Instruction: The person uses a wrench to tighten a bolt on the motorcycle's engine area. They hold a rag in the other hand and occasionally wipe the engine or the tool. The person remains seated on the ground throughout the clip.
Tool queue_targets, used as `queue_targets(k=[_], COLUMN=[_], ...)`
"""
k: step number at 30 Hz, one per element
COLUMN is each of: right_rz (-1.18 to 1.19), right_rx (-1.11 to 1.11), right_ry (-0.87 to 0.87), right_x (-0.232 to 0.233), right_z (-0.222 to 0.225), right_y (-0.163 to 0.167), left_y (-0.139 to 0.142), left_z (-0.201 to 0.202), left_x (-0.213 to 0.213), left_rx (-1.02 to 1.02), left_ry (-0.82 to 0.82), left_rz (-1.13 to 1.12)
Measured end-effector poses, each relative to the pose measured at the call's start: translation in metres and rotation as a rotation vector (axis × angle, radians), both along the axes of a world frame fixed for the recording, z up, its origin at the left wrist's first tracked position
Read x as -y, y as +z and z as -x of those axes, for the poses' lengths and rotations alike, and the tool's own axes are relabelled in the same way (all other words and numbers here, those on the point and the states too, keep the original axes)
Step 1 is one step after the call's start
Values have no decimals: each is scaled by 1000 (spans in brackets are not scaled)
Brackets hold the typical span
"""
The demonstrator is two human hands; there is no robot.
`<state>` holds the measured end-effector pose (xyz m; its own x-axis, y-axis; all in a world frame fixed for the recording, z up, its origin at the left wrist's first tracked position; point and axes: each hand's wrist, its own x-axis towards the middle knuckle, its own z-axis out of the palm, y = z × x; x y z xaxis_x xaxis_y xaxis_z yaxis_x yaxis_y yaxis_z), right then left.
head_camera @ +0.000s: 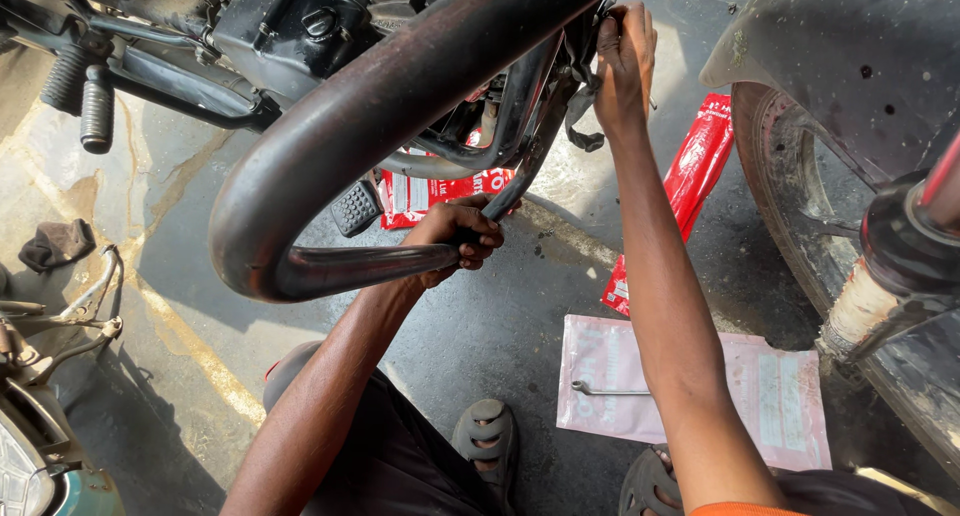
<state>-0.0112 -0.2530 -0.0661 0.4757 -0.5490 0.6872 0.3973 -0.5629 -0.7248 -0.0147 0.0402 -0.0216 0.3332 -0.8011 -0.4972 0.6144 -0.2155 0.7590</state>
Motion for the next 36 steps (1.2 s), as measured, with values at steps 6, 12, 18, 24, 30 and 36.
queue_targets(k=[6,12,18,24,30,36], right_rz=[-321,-324,17,-554,-889,-956], right_rx=[-146,-176,-90,-283,-258,-313], right_ry=[70,137,-99,118,107,121], right_x=[5,13,-2,11,23,7], right_z=[-16,-4,-4,-2,49,92], right_y=[-3,-3,3,14,-18,-72], left_y=[-4,-11,-5,1,105,95], left_z=[-1,-1,2,1,38,99], left_x=[-2,-2,-5,1,-85,-135], left_rx=[1,21,19,75,1647,1860], left_ry=[-23,5,-8,68,585,1001], left_rz=[12,14,31,-295,-118,219])
